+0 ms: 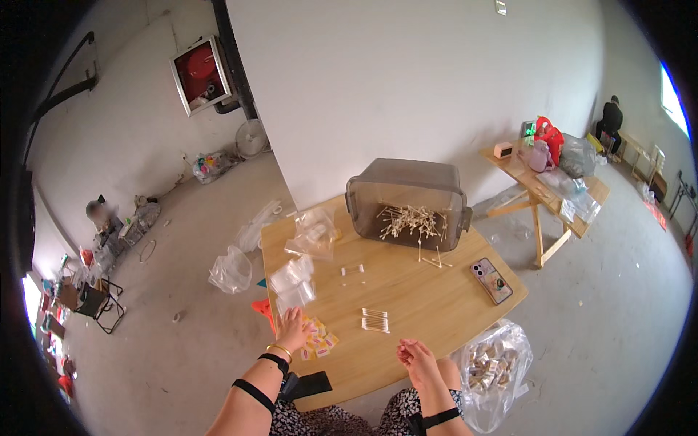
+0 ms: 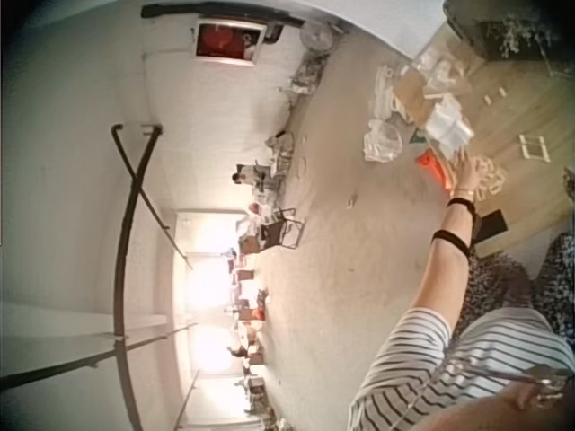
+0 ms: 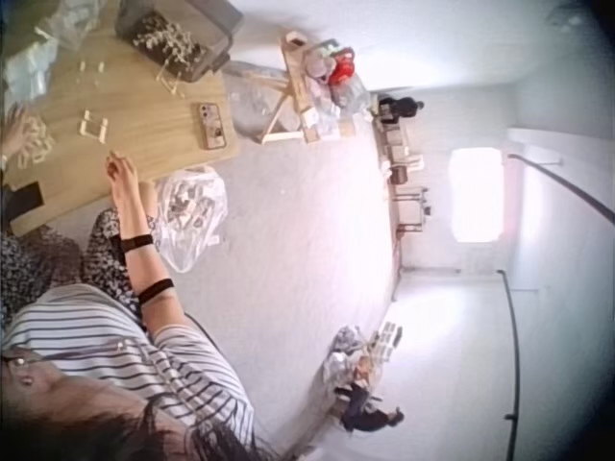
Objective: Sort cotton swabs into rows on a table and package them into plastic bags.
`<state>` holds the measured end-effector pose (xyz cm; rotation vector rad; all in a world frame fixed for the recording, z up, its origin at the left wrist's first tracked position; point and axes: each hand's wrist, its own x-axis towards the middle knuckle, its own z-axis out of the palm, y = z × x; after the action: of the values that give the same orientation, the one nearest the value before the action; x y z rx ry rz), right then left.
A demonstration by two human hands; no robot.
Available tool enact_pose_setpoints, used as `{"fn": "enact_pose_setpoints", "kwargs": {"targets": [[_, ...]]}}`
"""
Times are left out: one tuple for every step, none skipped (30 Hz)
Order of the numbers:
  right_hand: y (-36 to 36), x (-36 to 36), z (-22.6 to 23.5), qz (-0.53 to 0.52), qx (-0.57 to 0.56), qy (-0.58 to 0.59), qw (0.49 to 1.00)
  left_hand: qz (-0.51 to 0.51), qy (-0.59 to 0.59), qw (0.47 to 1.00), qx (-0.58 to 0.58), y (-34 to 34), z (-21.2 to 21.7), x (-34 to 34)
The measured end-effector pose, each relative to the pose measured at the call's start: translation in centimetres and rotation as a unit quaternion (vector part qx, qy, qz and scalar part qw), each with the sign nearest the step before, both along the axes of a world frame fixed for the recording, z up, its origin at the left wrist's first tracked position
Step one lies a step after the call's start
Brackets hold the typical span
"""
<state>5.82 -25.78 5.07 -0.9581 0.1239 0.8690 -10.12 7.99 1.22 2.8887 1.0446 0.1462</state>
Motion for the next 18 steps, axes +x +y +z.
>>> {"fn": "enact_pose_setpoints", "kwargs": {"targets": [[-0.2, 0.1, 0.0, -0.002, 0.005, -0.002, 1.0, -0.003, -0.002, 1.0, -0.001, -0.2, 0.4, 0.3], [-0.3, 0.2, 0.1, -0.006, 0.004, -0.004, 1.0, -0.022, -0.017, 1.0, -0.015, -0.7, 1.2, 0.7], [-0.3, 0.3, 0.3, -0.01, 0.004, -0.011, 1.0, -0.042, -0.032, 0.998, -0.028, -1.2, 2.0, 0.9], [-0.2, 0.1, 0.5, -0.011, 0.005, -0.018, 1.0, -0.043, -0.032, 0.998, -0.026, -1.7, 2.5, 0.5], [-0.1, -0.1, 0.7, -0.012, 0.007, -0.019, 1.0, -0.075, -0.044, 0.996, -0.008, -2.3, 3.0, 0.2], [-0.1, -0.2, 0.8, -0.004, 0.007, -0.032, 0.999, -0.107, -0.055, 0.993, 0.009, -2.7, 3.4, -0.1], [0.1, -0.3, 1.0, 0.007, 0.008, -0.047, 0.999, -0.104, -0.057, 0.993, 0.011, -2.7, 3.6, -0.5], [0.3, -0.6, 1.0, 0.01, 0.009, -0.049, 0.999, -0.095, -0.052, 0.994, -0.009, -2.8, 3.6, -0.8], [0.4, -1.1, 0.9, 0.015, 0.0, -0.042, 0.999, -0.087, -0.047, 0.995, -0.029, -2.8, 3.7, -1.1], [0.6, -1.5, 1.0, 0.022, -0.008, -0.035, 0.999, -0.083, -0.05, 0.995, -0.028, -2.6, 3.3, -1.6], [0.8, -1.8, 1.2, 0.026, -0.008, -0.037, 0.999, -0.062, -0.039, 0.997, -0.029, -2.4, 2.9, -1.9], [0.8, -2.2, 1.3, 0.033, -0.009, -0.027, 0.999, -0.042, -0.028, 0.998, -0.03, -2.1, 2.4, -2.1], [0.7, -2.4, 1.4, 0.038, -0.011, -0.016, 0.999, -0.041, -0.03, 0.998, -0.031, -1.8, 2.2, -2.0], [0.6, -2.4, 1.3, 0.038, -0.013, -0.017, 0.999, -0.033, -0.017, 0.998, -0.043, -1.6, 1.9, -1.8], [0.4, -2.4, 1.0, 0.038, -0.018, -0.012, 0.999, -0.024, -0.004, 0.998, -0.054, -1.3, 1.6, -1.6], [0.4, -2.4, 0.8, 0.039, -0.022, -0.006, 0.999, -0.025, -0.004, 0.998, -0.055, -0.9, 1.3, -1.4], [0.4, -2.3, 0.5, 0.038, -0.022, -0.005, 0.999, -0.025, -0.002, 0.998, -0.05, -0.4, 1.0, -1.2], [0.4, -2.1, 0.2, 0.034, -0.016, -0.002, 0.999, -0.026, 0.001, 0.999, -0.045, -0.1, 0.6, -1.0]]}}
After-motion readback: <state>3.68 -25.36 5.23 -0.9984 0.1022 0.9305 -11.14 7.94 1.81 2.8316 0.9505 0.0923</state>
